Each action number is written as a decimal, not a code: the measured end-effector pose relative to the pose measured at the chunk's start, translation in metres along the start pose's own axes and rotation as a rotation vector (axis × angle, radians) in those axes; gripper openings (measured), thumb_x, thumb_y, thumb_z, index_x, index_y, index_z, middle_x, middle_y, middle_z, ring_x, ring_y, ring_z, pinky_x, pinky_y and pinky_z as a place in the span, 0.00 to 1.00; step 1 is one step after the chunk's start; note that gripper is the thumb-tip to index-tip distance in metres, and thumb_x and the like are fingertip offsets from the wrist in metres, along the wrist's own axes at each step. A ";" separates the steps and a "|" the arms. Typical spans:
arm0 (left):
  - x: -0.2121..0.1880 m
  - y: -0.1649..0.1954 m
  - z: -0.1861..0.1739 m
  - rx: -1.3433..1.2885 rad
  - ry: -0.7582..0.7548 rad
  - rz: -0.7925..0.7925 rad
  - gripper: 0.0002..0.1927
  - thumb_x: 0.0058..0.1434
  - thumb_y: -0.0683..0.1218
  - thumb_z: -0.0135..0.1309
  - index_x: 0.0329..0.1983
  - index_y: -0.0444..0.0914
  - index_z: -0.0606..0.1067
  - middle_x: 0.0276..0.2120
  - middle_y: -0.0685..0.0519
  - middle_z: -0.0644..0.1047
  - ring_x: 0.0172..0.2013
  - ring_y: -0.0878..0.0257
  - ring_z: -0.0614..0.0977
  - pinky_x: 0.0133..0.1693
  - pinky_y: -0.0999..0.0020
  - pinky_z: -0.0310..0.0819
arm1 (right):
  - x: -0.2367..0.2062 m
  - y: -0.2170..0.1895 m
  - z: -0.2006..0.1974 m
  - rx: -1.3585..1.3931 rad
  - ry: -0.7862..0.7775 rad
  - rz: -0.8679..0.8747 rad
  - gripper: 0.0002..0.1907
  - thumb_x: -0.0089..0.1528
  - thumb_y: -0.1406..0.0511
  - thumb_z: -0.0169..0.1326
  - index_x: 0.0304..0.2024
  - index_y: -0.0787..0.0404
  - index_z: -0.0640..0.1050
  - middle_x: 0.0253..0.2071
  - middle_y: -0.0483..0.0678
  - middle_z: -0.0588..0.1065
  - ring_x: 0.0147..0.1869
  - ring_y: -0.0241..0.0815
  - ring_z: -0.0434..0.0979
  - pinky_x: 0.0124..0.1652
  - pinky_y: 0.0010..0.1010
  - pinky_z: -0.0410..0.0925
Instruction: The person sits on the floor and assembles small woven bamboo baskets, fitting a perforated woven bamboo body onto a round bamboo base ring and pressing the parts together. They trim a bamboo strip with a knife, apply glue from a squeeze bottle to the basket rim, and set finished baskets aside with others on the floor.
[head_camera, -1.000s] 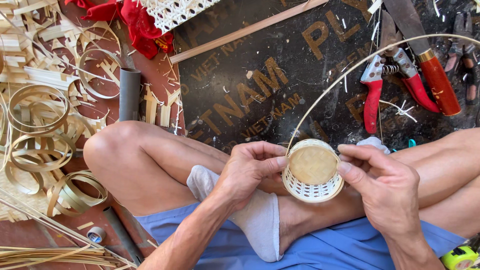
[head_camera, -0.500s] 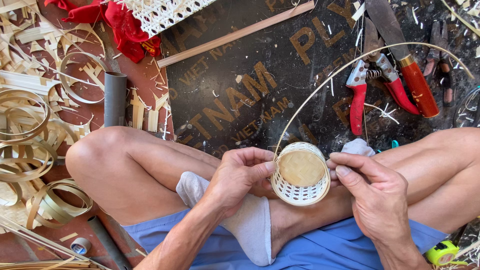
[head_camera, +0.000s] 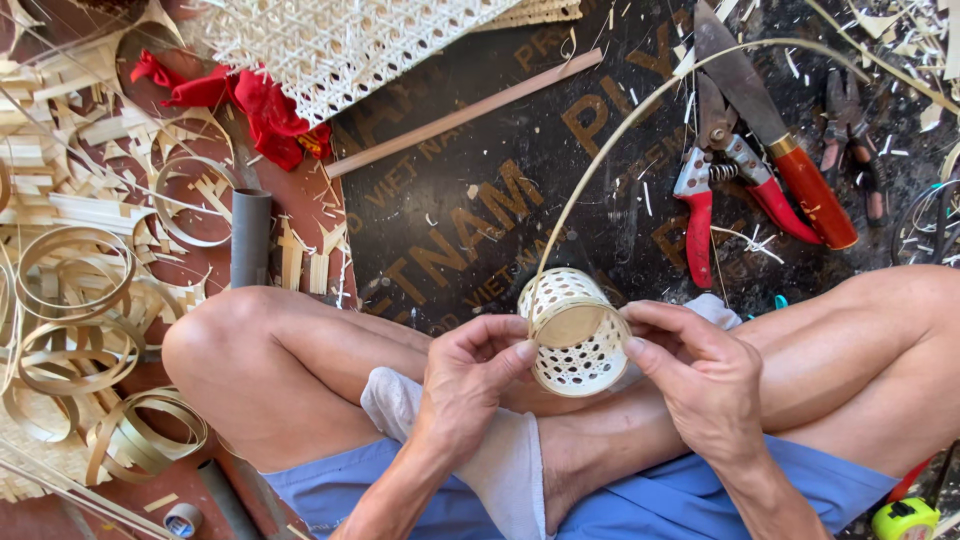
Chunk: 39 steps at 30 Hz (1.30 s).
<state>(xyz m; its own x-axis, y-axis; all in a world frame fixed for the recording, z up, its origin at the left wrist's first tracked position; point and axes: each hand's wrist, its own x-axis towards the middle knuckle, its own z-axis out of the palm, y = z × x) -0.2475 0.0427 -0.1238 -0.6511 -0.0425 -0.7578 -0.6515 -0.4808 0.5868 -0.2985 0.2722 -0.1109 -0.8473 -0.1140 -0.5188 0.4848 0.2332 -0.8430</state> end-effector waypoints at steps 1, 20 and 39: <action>-0.001 0.000 0.000 0.044 0.025 0.005 0.12 0.60 0.38 0.60 0.47 0.29 0.80 0.32 0.56 0.82 0.33 0.72 0.80 0.38 0.77 0.77 | 0.004 0.002 0.000 -0.026 -0.002 0.025 0.18 0.59 0.75 0.61 0.52 0.70 0.81 0.43 0.48 0.81 0.44 0.32 0.79 0.44 0.21 0.73; -0.022 0.003 -0.005 -0.042 -0.179 0.205 0.11 0.62 0.35 0.60 0.48 0.28 0.80 0.45 0.51 0.78 0.45 0.67 0.79 0.48 0.74 0.75 | -0.026 -0.038 -0.007 -0.244 0.027 -0.416 0.12 0.60 0.74 0.61 0.47 0.65 0.80 0.45 0.48 0.81 0.49 0.36 0.81 0.51 0.24 0.72; -0.041 0.010 -0.007 0.269 -0.217 0.547 0.07 0.61 0.37 0.65 0.42 0.33 0.81 0.40 0.50 0.78 0.43 0.62 0.79 0.46 0.71 0.74 | -0.039 -0.032 0.002 -0.332 0.024 -0.446 0.13 0.56 0.72 0.64 0.45 0.64 0.82 0.40 0.46 0.77 0.39 0.35 0.77 0.39 0.22 0.69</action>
<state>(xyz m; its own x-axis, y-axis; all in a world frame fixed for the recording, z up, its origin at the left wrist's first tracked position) -0.2246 0.0332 -0.0892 -0.9622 -0.0275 -0.2708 -0.2600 -0.2021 0.9442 -0.2800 0.2670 -0.0641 -0.9613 -0.2502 -0.1152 -0.0132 0.4597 -0.8880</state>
